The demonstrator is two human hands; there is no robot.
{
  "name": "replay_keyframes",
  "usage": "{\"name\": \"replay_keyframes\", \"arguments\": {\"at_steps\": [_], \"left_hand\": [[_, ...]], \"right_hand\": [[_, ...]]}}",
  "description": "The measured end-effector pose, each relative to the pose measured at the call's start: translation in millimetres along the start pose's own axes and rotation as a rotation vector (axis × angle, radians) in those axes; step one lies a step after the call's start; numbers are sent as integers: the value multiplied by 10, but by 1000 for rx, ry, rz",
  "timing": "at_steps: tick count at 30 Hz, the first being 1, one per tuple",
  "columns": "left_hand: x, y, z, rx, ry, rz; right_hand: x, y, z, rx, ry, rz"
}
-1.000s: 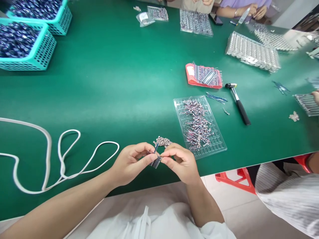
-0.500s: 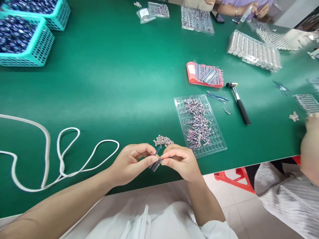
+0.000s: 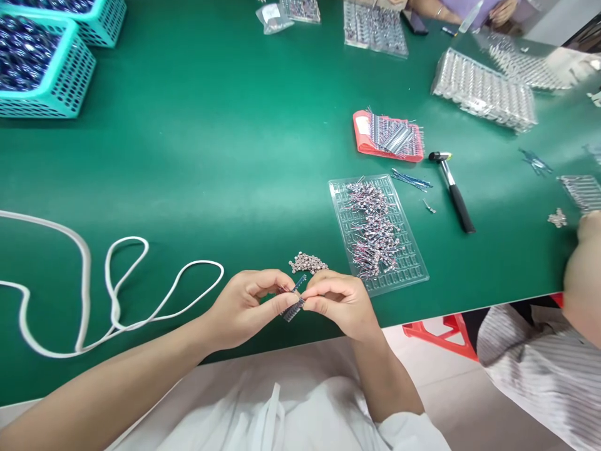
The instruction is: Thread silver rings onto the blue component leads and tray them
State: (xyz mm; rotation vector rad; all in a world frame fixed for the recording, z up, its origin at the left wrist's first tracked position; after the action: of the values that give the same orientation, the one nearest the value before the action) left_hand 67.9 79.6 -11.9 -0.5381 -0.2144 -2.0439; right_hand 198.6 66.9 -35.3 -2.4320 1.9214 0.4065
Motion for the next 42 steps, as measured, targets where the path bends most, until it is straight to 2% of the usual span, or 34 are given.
{"name": "replay_keyframes", "arguments": {"at_steps": [10,16,22,27,35,42], "left_hand": [[-9,-12,-3,64,13,41],[-22,-12,-14,58,17,40],[-80,-18,-153,285,-108,7],[-106,-11,-247,419,-211,-10],[-92,-47,-211,366,-163,47],[-121,-13,-229,419,-177,-5]], "right_hand": [[-10,-10,-84,74,-64,37],[-7,-19,-65,87,-35,40],[-43,2,-10,62,25,14],[-29,-24,37,53,19,-8],[-16,-76,31,94,11,44],[-17,-138,12,81,-15,143]]}}
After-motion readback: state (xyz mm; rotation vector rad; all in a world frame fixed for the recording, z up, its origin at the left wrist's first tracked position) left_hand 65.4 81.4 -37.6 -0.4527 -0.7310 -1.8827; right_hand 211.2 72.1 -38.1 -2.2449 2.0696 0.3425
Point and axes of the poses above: each hand's wrist, its own x-axis away from the middle knuckle, its own y-axis out of the palm, z = x × y, the point moved 10 cm from there along -x, towards the middle knuckle, and after that the axes turned 15 degrees about -y, right-handed, at the moved point
